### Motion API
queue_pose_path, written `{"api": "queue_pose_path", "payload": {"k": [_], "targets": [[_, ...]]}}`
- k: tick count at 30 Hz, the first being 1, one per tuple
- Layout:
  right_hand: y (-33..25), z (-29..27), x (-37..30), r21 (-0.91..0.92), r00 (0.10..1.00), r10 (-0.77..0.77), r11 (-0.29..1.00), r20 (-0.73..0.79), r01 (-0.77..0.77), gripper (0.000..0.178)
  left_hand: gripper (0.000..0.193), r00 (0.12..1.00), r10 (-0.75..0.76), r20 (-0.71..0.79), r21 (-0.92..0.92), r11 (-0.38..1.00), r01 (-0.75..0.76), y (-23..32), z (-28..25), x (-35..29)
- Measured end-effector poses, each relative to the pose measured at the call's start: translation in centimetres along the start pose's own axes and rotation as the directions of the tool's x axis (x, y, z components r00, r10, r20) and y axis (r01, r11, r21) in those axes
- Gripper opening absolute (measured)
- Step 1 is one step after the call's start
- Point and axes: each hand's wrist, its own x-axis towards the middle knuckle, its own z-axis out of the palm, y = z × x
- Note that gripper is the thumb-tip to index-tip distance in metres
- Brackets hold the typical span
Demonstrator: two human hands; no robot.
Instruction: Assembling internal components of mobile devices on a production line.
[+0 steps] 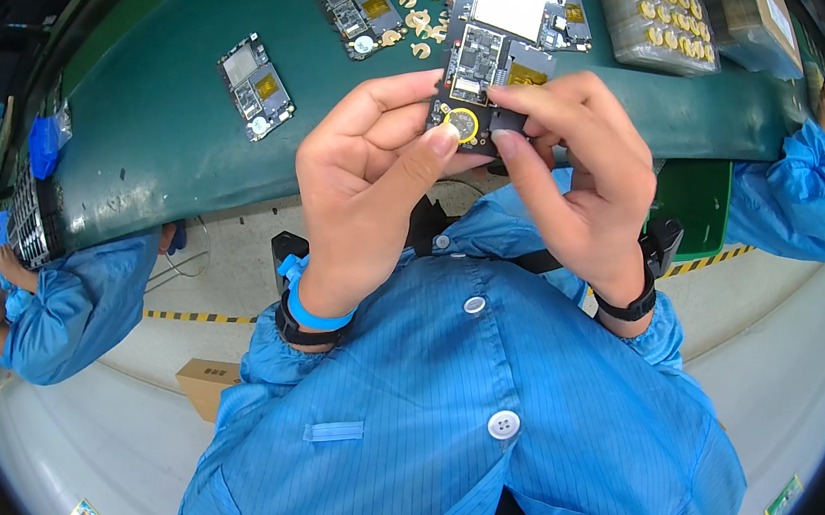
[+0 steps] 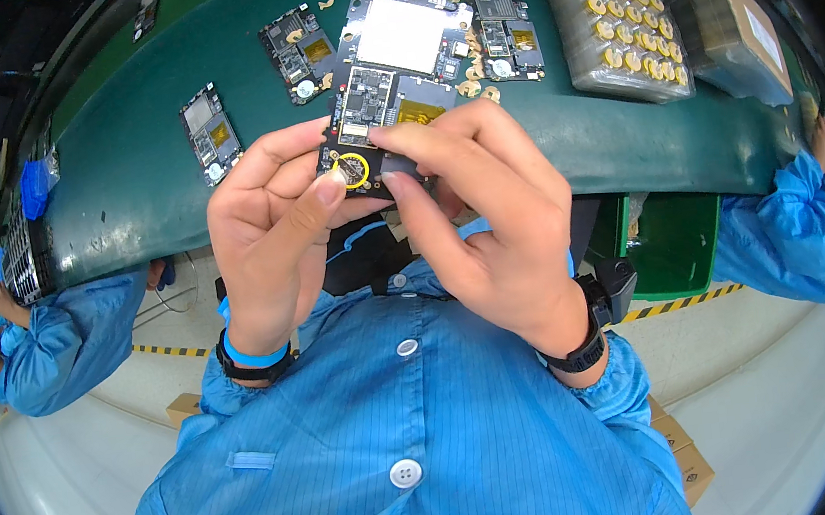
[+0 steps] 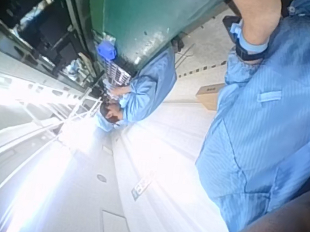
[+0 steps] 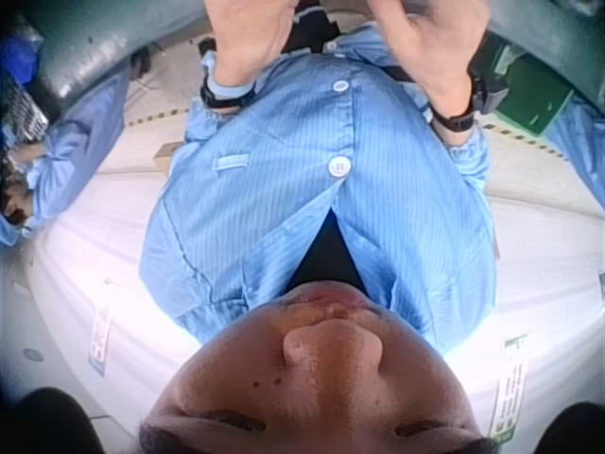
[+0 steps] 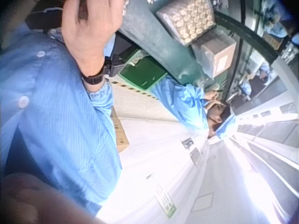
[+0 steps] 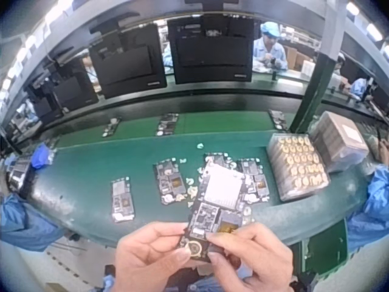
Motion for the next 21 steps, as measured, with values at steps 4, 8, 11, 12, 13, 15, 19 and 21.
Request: {"api": "queue_pose_path", "payload": {"k": [4,8,11,12,13,15,19,21], "targets": [[0.0,-0.1,0.0,0.055,0.999,-0.003,0.998,-0.047,0.005,0.030,0.042,1.000,-0.009,-0.004,-0.043,0.999,0.009,0.0,0.0,0.0],[0.1,-0.1,0.1,0.003,0.999,-0.022,1.000,-0.042,0.022,0.026,0.044,1.000,-0.002,-0.008,-0.066,0.998,0.002,-0.2,-0.2,0.2],[0.5,0.3,-0.1,-0.018,0.988,-0.011,1.000,-0.156,0.008,0.032,0.043,1.000,0.015,-0.005,-0.073,0.997,-0.015,-0.2,-0.2,0.4],[0.3,0.8,0.1,0.210,0.960,0.190,0.967,-0.205,-0.147,0.038,0.043,1.000,0.029,-0.008,-0.064,0.998,-0.029,-0.2,-0.2,0.4],[0.2,1.1,0.4,0.428,0.901,0.382,0.863,-0.207,-0.268,0.044,0.043,0.999,0.041,-0.003,-0.067,0.997,-0.042,-0.3,-0.2,0.5],[0.2,1.0,0.9,0.505,0.882,0.461,0.787,-0.099,-0.354,0.049,0.041,0.997,0.077,-0.013,-0.030,0.997,-0.078,-0.8,-0.6,0.4],[2.7,0.4,6.5,0.420,0.897,0.437,0.828,-0.069,-0.371,0.054,0.058,0.999,-0.006,-0.043,0.037,0.999,0.007,-1.4,-2.1,1.5],[5.8,0.8,10.8,0.312,0.919,0.365,0.899,-0.148,-0.307,0.055,0.061,1.000,-0.003,-0.011,0.024,1.000,0.003,-1.7,-3.1,1.9]]}}
